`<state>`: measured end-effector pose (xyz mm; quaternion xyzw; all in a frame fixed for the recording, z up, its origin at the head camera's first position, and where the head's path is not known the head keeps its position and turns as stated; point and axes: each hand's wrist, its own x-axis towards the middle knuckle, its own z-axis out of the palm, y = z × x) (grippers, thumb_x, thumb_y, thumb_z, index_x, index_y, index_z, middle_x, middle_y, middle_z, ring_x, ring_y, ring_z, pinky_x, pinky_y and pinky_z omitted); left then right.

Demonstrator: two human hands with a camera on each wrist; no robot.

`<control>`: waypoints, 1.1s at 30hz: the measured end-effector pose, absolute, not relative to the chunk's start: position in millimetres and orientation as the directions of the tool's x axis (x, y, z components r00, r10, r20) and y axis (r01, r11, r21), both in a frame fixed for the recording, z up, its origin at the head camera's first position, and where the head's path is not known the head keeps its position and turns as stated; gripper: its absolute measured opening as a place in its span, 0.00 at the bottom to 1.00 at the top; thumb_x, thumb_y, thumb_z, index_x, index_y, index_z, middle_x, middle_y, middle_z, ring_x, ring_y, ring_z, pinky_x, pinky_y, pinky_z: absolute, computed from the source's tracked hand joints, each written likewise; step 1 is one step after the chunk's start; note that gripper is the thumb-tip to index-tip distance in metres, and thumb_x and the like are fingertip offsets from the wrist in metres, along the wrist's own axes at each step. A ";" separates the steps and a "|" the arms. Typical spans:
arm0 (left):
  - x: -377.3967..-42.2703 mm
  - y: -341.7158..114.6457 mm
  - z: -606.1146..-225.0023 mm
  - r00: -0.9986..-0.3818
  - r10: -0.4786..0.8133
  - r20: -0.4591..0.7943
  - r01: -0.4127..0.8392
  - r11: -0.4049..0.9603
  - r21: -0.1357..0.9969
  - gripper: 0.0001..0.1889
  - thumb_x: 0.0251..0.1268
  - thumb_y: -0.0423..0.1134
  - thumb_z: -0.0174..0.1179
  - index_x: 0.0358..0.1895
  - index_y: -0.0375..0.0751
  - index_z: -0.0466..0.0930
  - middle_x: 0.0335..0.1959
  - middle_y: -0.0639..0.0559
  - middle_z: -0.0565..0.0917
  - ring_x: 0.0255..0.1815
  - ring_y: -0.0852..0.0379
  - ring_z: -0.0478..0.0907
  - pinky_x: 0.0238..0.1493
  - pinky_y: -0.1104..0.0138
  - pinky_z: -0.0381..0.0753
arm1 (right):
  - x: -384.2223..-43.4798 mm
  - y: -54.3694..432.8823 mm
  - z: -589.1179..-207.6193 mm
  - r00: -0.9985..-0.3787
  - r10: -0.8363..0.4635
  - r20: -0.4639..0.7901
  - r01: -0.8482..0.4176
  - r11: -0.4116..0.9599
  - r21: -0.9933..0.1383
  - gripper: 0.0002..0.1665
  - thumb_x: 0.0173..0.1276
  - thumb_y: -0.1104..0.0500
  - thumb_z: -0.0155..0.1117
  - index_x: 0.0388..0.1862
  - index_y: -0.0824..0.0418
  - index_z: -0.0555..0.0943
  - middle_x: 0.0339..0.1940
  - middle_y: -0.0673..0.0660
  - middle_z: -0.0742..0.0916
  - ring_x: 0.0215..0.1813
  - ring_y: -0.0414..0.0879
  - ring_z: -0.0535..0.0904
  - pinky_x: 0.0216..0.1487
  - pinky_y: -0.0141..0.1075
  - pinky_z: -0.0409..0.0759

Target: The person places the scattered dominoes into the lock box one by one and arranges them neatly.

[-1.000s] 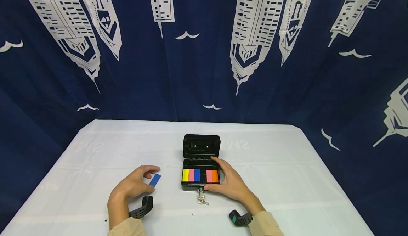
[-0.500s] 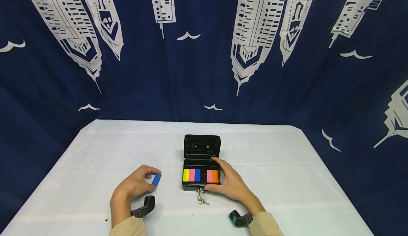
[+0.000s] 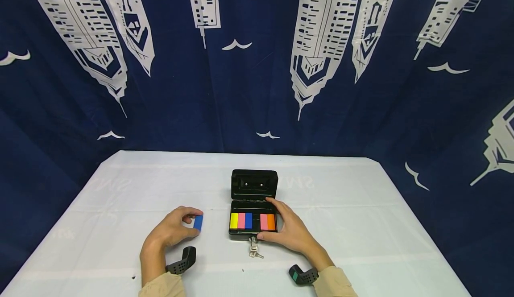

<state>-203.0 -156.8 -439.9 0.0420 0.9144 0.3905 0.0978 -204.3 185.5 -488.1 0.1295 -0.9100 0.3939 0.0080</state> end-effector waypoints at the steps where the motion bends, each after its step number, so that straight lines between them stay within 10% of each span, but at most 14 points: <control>1: -203.4 -156.7 -440.3 -0.978 0.152 -0.144 0.001 0.692 0.722 0.26 0.50 0.30 0.75 0.57 0.43 0.85 0.45 0.48 0.80 0.47 0.52 0.76 0.50 0.58 0.77 | -204.3 185.6 -488.2 -0.966 -0.230 0.117 -0.242 0.656 -0.715 0.61 0.47 0.31 0.82 0.79 0.40 0.66 0.79 0.56 0.72 0.76 0.58 0.70 0.72 0.66 0.69; 33: -206.0 -148.1 -438.5 -0.984 0.168 -0.059 0.054 0.596 0.801 0.25 0.50 0.33 0.76 0.55 0.40 0.86 0.43 0.49 0.78 0.44 0.55 0.74 0.46 0.61 0.76 | -206.5 186.9 -491.1 -0.964 -0.233 0.125 -0.252 0.663 -0.705 0.61 0.47 0.29 0.81 0.79 0.40 0.65 0.78 0.56 0.72 0.76 0.58 0.70 0.72 0.66 0.70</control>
